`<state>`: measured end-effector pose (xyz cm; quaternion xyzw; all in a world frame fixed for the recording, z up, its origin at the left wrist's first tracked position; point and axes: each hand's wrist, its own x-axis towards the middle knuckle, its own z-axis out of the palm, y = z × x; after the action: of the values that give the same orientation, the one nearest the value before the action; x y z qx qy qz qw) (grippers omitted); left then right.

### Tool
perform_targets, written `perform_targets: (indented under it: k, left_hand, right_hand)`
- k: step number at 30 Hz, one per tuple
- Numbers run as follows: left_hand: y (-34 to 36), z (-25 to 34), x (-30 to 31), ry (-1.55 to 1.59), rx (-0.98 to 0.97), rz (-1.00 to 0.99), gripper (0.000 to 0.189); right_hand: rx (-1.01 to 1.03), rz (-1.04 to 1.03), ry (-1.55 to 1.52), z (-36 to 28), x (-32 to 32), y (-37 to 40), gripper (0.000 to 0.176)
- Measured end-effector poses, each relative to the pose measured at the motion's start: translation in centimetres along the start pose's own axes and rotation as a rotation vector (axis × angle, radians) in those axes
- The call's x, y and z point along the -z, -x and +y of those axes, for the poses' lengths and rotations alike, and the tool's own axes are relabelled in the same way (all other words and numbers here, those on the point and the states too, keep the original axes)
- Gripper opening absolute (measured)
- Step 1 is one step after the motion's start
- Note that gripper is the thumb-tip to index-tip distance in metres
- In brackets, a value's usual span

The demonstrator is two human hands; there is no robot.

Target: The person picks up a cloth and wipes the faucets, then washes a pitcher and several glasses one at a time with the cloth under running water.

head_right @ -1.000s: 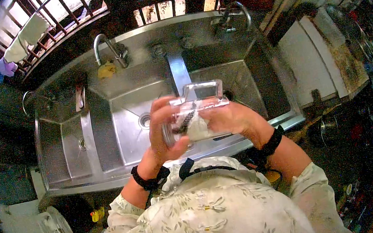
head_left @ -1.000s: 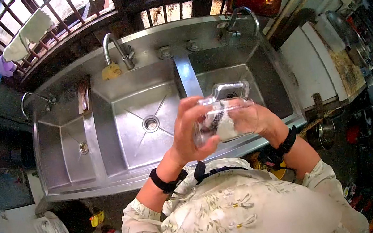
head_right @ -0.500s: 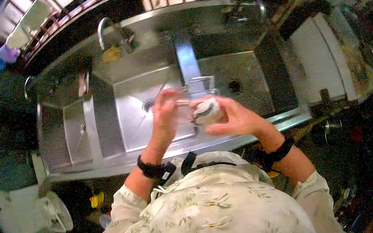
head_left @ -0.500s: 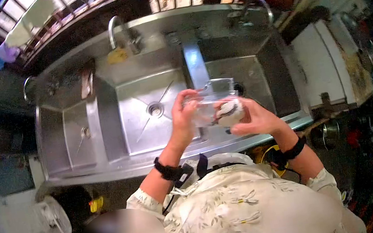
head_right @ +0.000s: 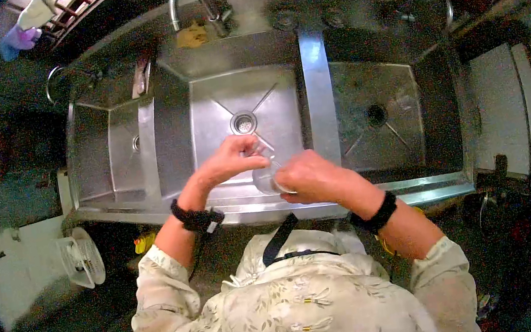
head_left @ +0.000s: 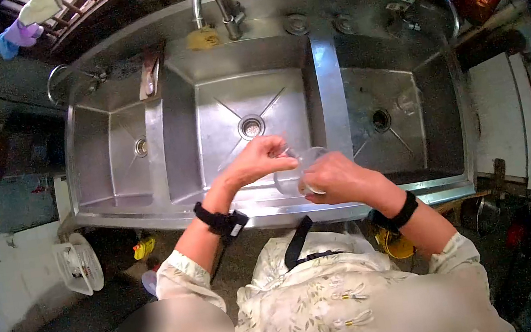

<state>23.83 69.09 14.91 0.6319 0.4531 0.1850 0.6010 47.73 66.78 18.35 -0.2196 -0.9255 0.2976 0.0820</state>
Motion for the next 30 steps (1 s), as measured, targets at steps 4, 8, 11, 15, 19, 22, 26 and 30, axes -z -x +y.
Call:
perform_targets:
  k: [4, 8, 11, 15, 19, 22, 26, 30]
  left_hand:
    - [0.2, 1.6, 0.7, -0.189, 0.104, 0.018, 0.044]
    - [-1.8, -4.7, -1.1, -0.130, 0.215, 0.240, 0.051]
    - [-2.9, -12.2, -1.5, -0.054, 0.279, 0.357, 0.054]
    - [-4.3, -17.3, -1.3, -0.085, 0.436, 0.530, 0.048]
    - [-5.5, -26.3, -0.3, 0.111, 0.516, 0.553, 0.039]
    - [-5.4, -30.6, -0.3, 0.265, 0.696, 0.689, 0.031]
    - [-6.1, -29.1, -1.6, 0.432, 0.941, 0.773, 0.024]
    - [-4.7, -35.2, -2.6, 0.710, 0.803, 0.852, 0.017]
  right_hand:
    - [-0.009, 0.110, 0.101, 3.7, -2.6, -0.8, 0.021]
    - [-0.472, 0.478, -0.560, 6.5, -1.4, 3.6, 0.023]
    - [-0.751, 0.893, -0.956, 11.7, -1.6, 9.3, 0.020]
    - [-1.003, 1.163, -1.399, 16.3, -1.7, 15.9, 0.030]
    - [-1.117, 1.043, -1.211, 21.2, -4.3, 21.4, 0.031]
    - [-1.255, 0.879, -0.941, 21.8, -3.9, 20.0, 0.029]
    - [-1.209, 0.647, -0.504, 28.4, -10.3, 19.7, 0.036]
    - [-1.316, 0.642, -0.803, 32.6, -14.2, 18.6, 0.041]
